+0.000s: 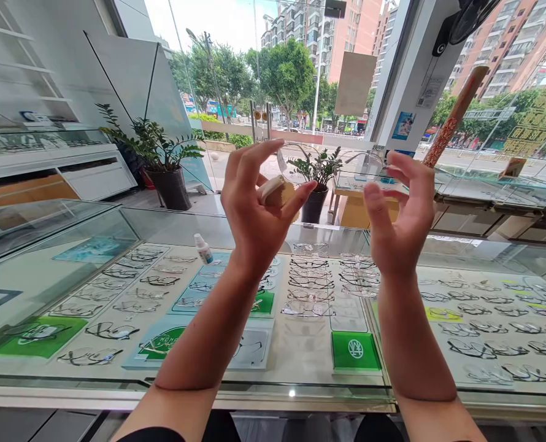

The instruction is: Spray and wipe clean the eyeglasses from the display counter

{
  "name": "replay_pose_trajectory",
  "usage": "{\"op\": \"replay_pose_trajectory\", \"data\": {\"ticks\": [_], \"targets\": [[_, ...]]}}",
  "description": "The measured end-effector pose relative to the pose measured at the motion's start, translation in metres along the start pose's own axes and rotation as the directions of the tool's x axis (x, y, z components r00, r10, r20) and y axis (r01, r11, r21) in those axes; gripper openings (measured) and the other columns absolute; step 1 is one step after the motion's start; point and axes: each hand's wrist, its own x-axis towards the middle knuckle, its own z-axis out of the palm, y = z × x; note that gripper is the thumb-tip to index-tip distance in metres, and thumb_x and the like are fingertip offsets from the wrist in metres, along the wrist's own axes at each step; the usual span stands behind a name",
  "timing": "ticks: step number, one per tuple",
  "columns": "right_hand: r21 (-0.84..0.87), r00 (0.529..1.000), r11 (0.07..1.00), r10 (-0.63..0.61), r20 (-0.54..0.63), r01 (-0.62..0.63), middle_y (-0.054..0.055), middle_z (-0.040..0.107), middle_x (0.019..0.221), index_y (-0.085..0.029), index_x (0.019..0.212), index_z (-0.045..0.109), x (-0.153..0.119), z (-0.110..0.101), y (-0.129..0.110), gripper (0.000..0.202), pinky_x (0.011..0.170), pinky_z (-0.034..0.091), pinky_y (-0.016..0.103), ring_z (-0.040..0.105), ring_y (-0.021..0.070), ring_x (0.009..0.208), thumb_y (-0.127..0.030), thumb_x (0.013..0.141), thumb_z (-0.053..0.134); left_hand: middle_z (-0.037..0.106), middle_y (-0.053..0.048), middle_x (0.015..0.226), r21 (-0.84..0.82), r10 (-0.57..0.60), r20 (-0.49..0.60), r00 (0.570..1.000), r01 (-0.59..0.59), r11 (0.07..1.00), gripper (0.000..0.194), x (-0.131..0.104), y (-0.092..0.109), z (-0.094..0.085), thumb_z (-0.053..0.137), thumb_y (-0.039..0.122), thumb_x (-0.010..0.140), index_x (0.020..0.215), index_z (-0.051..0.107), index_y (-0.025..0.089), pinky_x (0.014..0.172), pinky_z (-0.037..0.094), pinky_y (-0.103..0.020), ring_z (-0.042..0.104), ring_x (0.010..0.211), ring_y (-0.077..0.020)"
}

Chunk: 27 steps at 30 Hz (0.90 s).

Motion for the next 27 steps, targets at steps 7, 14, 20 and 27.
{"op": "replay_pose_trajectory", "data": {"ticks": [7,14,20,27], "targets": [[0.188,0.981,0.963,0.187,0.043,-0.192,0.009,0.078,0.126,-0.030,0.127,0.078,0.002,-0.001,0.010,0.035,0.093,0.064,0.048,0.075,0.0284,0.117,-0.051,0.111,0.054,0.069,-0.009,0.138,0.004,0.082,0.005,0.997,-0.082,0.997,0.061,0.000,-0.002,0.000,0.094,0.056,0.084,0.137,0.070,0.036,0.092,0.060,-0.046,0.063,0.129,-0.0347],[0.230,0.977,0.950,0.214,0.018,-0.212,0.007,0.080,0.121,-0.029,0.118,0.080,0.003,-0.003,0.001,0.028,0.093,0.063,0.045,0.077,0.0256,0.109,-0.046,0.109,0.060,0.070,-0.008,0.133,-0.011,0.083,0.023,0.996,-0.083,0.996,0.063,0.001,-0.003,0.000,0.096,0.056,0.083,0.137,0.071,0.036,0.085,0.059,-0.042,0.067,0.122,-0.0321],[0.435,0.958,0.858,0.284,0.042,-0.273,0.005,0.084,0.112,-0.026,0.106,0.082,0.006,-0.004,-0.012,0.018,0.095,0.063,0.043,0.080,0.0212,0.099,-0.040,0.106,0.070,0.073,-0.007,0.132,-0.033,0.054,0.045,0.998,-0.052,0.998,0.063,0.001,-0.007,0.002,0.095,0.056,0.084,0.138,0.070,0.035,0.074,0.055,-0.037,0.071,0.102,-0.0252],[0.424,0.957,0.859,0.280,0.080,-0.287,0.005,0.082,0.115,-0.027,0.113,0.077,0.004,-0.003,-0.011,0.028,0.096,0.063,0.044,0.080,0.0228,0.108,-0.051,0.108,0.063,0.074,-0.009,0.135,-0.009,0.024,0.069,0.997,-0.023,1.000,0.061,-0.003,-0.005,0.005,0.088,0.060,0.091,0.141,0.068,0.031,0.067,0.057,-0.040,0.071,0.092,-0.0217]]}}
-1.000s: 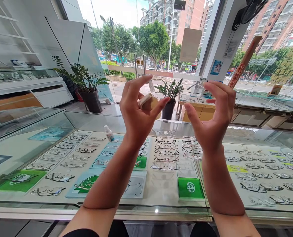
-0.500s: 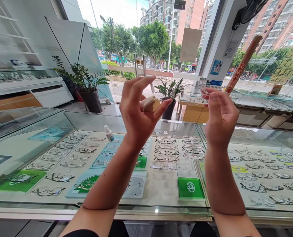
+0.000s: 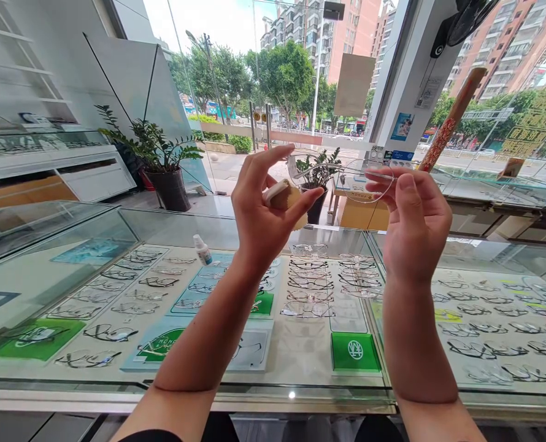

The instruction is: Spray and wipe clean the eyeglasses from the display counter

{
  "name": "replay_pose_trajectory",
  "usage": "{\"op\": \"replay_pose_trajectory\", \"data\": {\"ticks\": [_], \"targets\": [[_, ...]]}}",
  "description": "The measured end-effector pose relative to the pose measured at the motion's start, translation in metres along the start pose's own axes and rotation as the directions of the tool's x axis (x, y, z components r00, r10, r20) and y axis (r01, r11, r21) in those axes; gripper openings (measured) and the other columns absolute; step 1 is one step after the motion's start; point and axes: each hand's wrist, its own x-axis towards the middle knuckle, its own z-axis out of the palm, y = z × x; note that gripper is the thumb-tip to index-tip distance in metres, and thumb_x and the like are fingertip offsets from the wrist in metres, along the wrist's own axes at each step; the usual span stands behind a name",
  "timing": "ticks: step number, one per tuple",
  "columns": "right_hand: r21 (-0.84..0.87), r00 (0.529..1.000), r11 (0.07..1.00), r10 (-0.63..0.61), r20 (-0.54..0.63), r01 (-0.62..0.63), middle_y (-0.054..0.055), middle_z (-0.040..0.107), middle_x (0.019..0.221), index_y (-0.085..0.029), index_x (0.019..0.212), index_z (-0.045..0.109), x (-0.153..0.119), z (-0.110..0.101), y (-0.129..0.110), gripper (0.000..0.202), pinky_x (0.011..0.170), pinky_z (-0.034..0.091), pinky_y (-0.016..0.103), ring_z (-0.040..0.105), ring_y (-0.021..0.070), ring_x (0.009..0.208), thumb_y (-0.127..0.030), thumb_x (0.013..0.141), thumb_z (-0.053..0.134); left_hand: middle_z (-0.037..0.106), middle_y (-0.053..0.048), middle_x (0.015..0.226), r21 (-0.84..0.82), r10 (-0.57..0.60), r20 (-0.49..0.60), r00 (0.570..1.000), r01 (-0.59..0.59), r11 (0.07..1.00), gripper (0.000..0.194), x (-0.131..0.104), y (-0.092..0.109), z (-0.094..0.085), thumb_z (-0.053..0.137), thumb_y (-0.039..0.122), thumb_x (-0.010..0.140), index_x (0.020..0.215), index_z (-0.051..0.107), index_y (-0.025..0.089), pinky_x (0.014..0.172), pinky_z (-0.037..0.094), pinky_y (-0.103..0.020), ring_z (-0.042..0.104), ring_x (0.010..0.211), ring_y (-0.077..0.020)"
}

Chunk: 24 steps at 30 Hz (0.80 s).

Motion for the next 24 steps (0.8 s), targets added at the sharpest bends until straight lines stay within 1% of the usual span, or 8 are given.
{"op": "replay_pose_trajectory", "data": {"ticks": [3,6,9,12,15,19,22,24], "targets": [[-0.003,1.000,1.000,-0.009,0.006,0.009,0.006,0.081,0.115,-0.028,0.113,0.077,0.000,-0.001,0.002,0.030,0.096,0.063,0.042,0.080,0.0227,0.109,-0.053,0.108,0.061,0.074,-0.007,0.135,-0.005,0.002,-0.011,1.000,-0.002,1.000,0.059,-0.001,0.001,0.002,0.087,0.061,0.092,0.141,0.067,0.033,0.069,0.059,-0.042,0.073,0.100,-0.0248],[0.033,1.000,0.999,-0.009,0.017,0.008,0.006,0.081,0.114,-0.028,0.112,0.077,0.001,-0.001,0.003,0.031,0.096,0.063,0.042,0.080,0.0219,0.107,-0.054,0.107,0.063,0.074,-0.007,0.135,-0.030,-0.010,-0.027,1.000,0.009,1.000,0.059,0.000,0.001,0.004,0.089,0.060,0.089,0.139,0.068,0.036,0.070,0.060,-0.040,0.074,0.107,-0.0270],[0.024,1.000,1.000,0.015,0.022,-0.015,0.007,0.081,0.116,-0.027,0.113,0.077,0.001,-0.001,0.003,0.034,0.097,0.063,0.043,0.079,0.0228,0.109,-0.057,0.107,0.063,0.074,-0.009,0.136,-0.074,-0.010,-0.052,0.999,0.006,0.997,0.068,0.000,0.000,0.006,0.094,0.061,0.084,0.140,0.067,0.034,0.068,0.058,-0.037,0.073,0.116,-0.0289],[-0.018,0.999,0.999,0.029,0.023,-0.029,0.007,0.081,0.116,-0.028,0.116,0.077,0.002,-0.001,0.003,0.034,0.097,0.064,0.045,0.079,0.0242,0.111,-0.058,0.107,0.062,0.073,-0.011,0.136,-0.116,-0.040,-0.055,0.998,0.033,0.993,0.075,-0.001,-0.001,0.008,0.095,0.066,0.080,0.140,0.066,0.032,0.074,0.061,-0.038,0.071,0.123,-0.0314],[-0.082,0.999,0.996,0.018,0.031,-0.015,0.007,0.080,0.116,-0.029,0.121,0.077,0.002,-0.002,0.004,0.036,0.093,0.064,0.045,0.079,0.0244,0.110,-0.057,0.109,0.058,0.072,-0.011,0.134,-0.097,-0.079,-0.045,0.996,0.074,0.993,0.074,-0.003,-0.002,0.009,0.092,0.072,0.080,0.136,0.066,0.031,0.082,0.064,-0.043,0.071,0.126,-0.0329],[-0.131,0.998,0.991,-0.001,0.057,0.009,0.007,0.080,0.117,-0.030,0.123,0.077,0.004,-0.004,0.007,0.040,0.086,0.063,0.041,0.079,0.0228,0.105,-0.059,0.111,0.054,0.075,-0.007,0.128,-0.053,-0.015,-0.085,0.996,0.011,0.999,0.069,-0.002,-0.001,0.010,0.088,0.071,0.086,0.136,0.065,0.029,0.082,0.065,-0.045,0.072,0.123,-0.0302],[-0.116,0.998,0.993,0.023,0.052,-0.017,0.007,0.081,0.115,-0.028,0.119,0.077,0.005,-0.006,0.010,0.038,0.082,0.062,0.039,0.079,0.0211,0.099,-0.059,0.110,0.057,0.075,-0.005,0.129,-0.081,-0.005,-0.087,0.996,-0.002,0.997,0.066,-0.001,0.001,0.010,0.086,0.068,0.090,0.137,0.063,0.029,0.085,0.065,-0.045,0.073,0.124,-0.0275],[-0.096,0.998,0.994,0.048,0.049,-0.043,0.007,0.082,0.114,-0.027,0.116,0.078,0.005,-0.007,0.011,0.037,0.082,0.062,0.039,0.078,0.0203,0.097,-0.058,0.109,0.059,0.074,-0.007,0.130,-0.132,-0.019,-0.074,0.997,0.009,0.991,0.066,-0.001,0.003,0.010,0.085,0.069,0.090,0.139,0.061,0.030,0.091,0.065,-0.046,0.073,0.126,-0.0293]]}}
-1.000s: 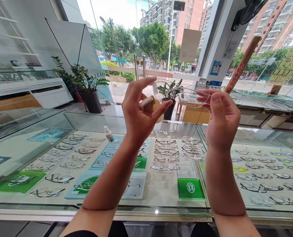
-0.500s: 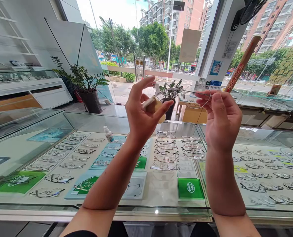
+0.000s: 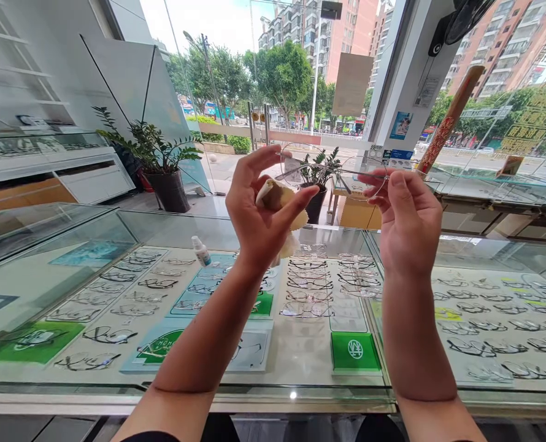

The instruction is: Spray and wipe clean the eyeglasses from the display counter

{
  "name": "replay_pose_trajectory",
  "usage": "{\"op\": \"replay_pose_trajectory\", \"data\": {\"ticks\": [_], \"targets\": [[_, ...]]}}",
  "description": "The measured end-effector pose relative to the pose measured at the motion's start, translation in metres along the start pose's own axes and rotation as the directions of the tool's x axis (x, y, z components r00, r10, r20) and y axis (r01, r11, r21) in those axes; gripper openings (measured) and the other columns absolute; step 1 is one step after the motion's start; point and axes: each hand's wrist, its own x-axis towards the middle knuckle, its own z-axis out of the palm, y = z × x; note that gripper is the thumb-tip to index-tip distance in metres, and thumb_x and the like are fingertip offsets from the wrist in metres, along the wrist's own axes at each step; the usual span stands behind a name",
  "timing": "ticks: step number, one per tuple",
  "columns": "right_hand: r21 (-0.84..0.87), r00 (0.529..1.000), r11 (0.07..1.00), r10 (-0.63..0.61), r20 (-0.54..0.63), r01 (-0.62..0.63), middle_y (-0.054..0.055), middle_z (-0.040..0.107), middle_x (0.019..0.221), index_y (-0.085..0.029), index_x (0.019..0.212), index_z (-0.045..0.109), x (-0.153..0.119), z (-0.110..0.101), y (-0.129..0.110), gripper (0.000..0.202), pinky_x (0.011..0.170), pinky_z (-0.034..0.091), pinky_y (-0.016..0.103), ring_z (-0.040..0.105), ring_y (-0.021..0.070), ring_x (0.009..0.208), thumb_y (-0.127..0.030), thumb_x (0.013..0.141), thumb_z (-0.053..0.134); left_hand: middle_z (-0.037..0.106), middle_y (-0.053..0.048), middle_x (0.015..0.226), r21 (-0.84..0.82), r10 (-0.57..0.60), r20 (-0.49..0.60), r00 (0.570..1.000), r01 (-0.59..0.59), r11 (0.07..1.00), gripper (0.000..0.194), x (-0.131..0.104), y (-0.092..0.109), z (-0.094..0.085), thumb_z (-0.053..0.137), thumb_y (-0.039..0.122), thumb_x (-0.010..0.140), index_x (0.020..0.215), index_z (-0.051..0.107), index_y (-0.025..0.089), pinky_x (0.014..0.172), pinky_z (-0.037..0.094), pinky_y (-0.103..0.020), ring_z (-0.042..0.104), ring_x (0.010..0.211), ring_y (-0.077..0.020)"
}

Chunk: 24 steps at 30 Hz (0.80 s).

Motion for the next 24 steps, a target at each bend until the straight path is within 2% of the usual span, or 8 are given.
{"op": "replay_pose_trajectory", "data": {"ticks": [3,8,11,15,20,24], "targets": [[0.025,1.000,1.000,0.004,0.002,-0.004,0.006,0.081,0.114,-0.028,0.113,0.078,0.000,0.000,0.001,0.035,0.081,0.062,0.038,0.078,0.0200,0.098,-0.057,0.108,0.061,0.074,-0.010,0.132,-0.060,-0.030,0.012,0.999,0.031,0.998,0.070,-0.001,0.000,0.001,0.083,0.071,0.090,0.142,0.058,0.032,0.096,0.064,-0.048,0.073,0.129,-0.0327],[-0.030,0.999,0.999,0.028,0.021,-0.028,0.007,0.081,0.115,-0.027,0.114,0.079,-0.001,0.000,0.002,0.038,0.080,0.061,0.037,0.077,0.0205,0.102,-0.059,0.108,0.059,0.073,-0.010,0.133,-0.058,-0.122,-0.003,0.993,0.121,0.991,0.078,-0.004,-0.002,0.002,0.087,0.073,0.085,0.145,0.055,0.034,0.092,0.064,-0.047,0.071,0.134,-0.0370],[-0.025,0.998,0.998,0.060,0.030,-0.059,0.007,0.081,0.115,-0.027,0.114,0.080,0.001,-0.006,0.004,0.036,0.080,0.061,0.037,0.076,0.0199,0.097,-0.057,0.107,0.061,0.072,-0.011,0.134,-0.083,-0.117,0.028,0.993,0.119,0.989,0.083,-0.002,-0.002,0.000,0.090,0.073,0.081,0.146,0.055,0.034,0.092,0.064,-0.047,0.070,0.136,-0.0384],[-0.068,0.999,0.998,0.012,0.036,-0.009,0.006,0.080,0.118,-0.030,0.117,0.079,0.007,-0.017,0.004,0.031,0.087,0.061,0.039,0.076,0.0214,0.106,-0.051,0.108,0.060,0.073,-0.011,0.134,-0.073,-0.047,0.114,0.992,0.056,0.996,0.083,0.003,0.000,-0.006,0.092,0.072,0.081,0.145,0.054,0.034,0.084,0.064,-0.043,0.074,0.129,-0.0356],[-0.102,0.991,0.987,-0.115,0.063,0.121,0.003,0.080,0.116,-0.030,0.108,0.080,0.005,-0.017,-0.014,0.017,0.102,0.060,0.045,0.074,0.0248,0.121,-0.039,0.102,0.067,0.079,-0.007,0.123,-0.079,0.086,0.136,0.987,-0.076,0.994,0.075,0.006,0.011,-0.011,0.097,0.062,0.080,0.138,0.060,0.033,0.056,0.053,-0.034,0.079,0.108,-0.0271],[-0.121,0.979,0.985,-0.098,0.180,0.121,0.002,0.081,0.115,-0.030,0.099,0.080,0.001,-0.012,-0.022,0.011,0.109,0.059,0.048,0.074,0.0248,0.120,-0.035,0.099,0.070,0.081,-0.009,0.120,-0.048,-0.035,0.283,0.959,0.051,0.998,0.068,0.006,0.025,-0.015,0.097,0.055,0.082,0.134,0.063,0.029,0.060,0.061,-0.036,0.081,0.102,-0.0264]]}}
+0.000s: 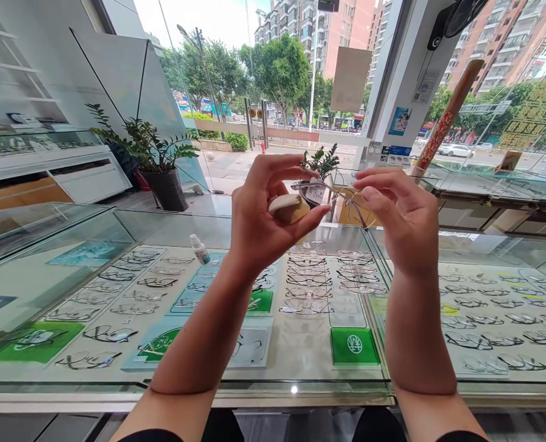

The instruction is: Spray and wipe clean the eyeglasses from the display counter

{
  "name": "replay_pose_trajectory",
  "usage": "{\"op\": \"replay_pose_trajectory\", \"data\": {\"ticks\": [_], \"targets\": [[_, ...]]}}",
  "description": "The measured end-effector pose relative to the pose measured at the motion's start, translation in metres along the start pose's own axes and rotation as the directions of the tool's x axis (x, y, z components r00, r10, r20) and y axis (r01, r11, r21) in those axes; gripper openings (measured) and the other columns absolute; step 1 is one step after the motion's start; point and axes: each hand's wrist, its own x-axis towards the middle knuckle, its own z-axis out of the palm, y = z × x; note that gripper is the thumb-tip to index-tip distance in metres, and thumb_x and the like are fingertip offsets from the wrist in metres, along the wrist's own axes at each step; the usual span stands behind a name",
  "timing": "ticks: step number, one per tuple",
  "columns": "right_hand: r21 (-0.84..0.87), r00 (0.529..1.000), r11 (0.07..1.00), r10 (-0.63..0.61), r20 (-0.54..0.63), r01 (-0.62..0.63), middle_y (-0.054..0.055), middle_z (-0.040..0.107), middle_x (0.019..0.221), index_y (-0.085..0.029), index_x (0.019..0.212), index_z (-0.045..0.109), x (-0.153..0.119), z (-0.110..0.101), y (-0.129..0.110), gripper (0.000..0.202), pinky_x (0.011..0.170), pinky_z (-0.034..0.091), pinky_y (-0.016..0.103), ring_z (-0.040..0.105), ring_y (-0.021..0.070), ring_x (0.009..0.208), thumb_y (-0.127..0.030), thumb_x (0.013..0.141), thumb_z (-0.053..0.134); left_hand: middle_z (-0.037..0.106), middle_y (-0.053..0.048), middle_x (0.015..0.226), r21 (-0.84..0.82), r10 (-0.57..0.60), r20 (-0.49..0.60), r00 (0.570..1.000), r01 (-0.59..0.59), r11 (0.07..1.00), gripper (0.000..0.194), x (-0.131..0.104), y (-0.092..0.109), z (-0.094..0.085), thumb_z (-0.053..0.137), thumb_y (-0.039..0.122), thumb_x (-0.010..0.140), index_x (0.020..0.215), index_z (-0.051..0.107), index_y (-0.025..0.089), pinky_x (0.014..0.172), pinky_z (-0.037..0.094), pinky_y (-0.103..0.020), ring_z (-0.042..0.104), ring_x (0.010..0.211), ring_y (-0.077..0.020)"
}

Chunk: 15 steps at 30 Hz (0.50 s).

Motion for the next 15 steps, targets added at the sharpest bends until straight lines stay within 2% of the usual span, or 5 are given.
{"op": "replay_pose_trajectory", "data": {"ticks": [2,7,15], "targets": [[0.015,0.998,0.999,0.036,0.055,-0.037,0.002,0.082,0.110,-0.029,0.096,0.081,0.000,0.001,0.002,0.013,0.106,0.060,0.048,0.076,0.0235,0.112,-0.036,0.100,0.070,0.082,-0.009,0.118,-0.006,-0.062,0.032,0.998,0.062,0.998,0.063,0.000,0.006,-0.001,0.096,0.051,0.084,0.132,0.063,0.027,0.067,0.066,-0.037,0.082,0.103,-0.0266],[0.078,0.982,0.989,0.117,0.145,-0.130,0.000,0.083,0.100,-0.028,0.091,0.081,0.001,-0.001,0.011,0.016,0.096,0.063,0.044,0.077,0.0207,0.099,-0.039,0.098,0.072,0.082,-0.008,0.116,-0.013,-0.105,0.066,0.992,0.106,0.994,0.061,0.000,0.009,-0.001,0.098,0.044,0.080,0.128,0.066,0.026,0.079,0.071,-0.036,0.082,0.107,-0.0280],[0.176,0.940,0.933,0.278,0.198,-0.313,0.001,0.082,0.088,-0.026,0.087,0.082,0.003,0.002,0.019,0.016,0.085,0.069,0.040,0.078,0.0196,0.086,-0.039,0.094,0.076,0.083,-0.007,0.108,-0.007,-0.129,0.089,0.988,0.130,0.992,0.064,-0.001,0.004,0.002,0.101,0.054,0.076,0.121,0.067,0.026,0.084,0.071,-0.037,0.082,0.100,-0.0260]]}}
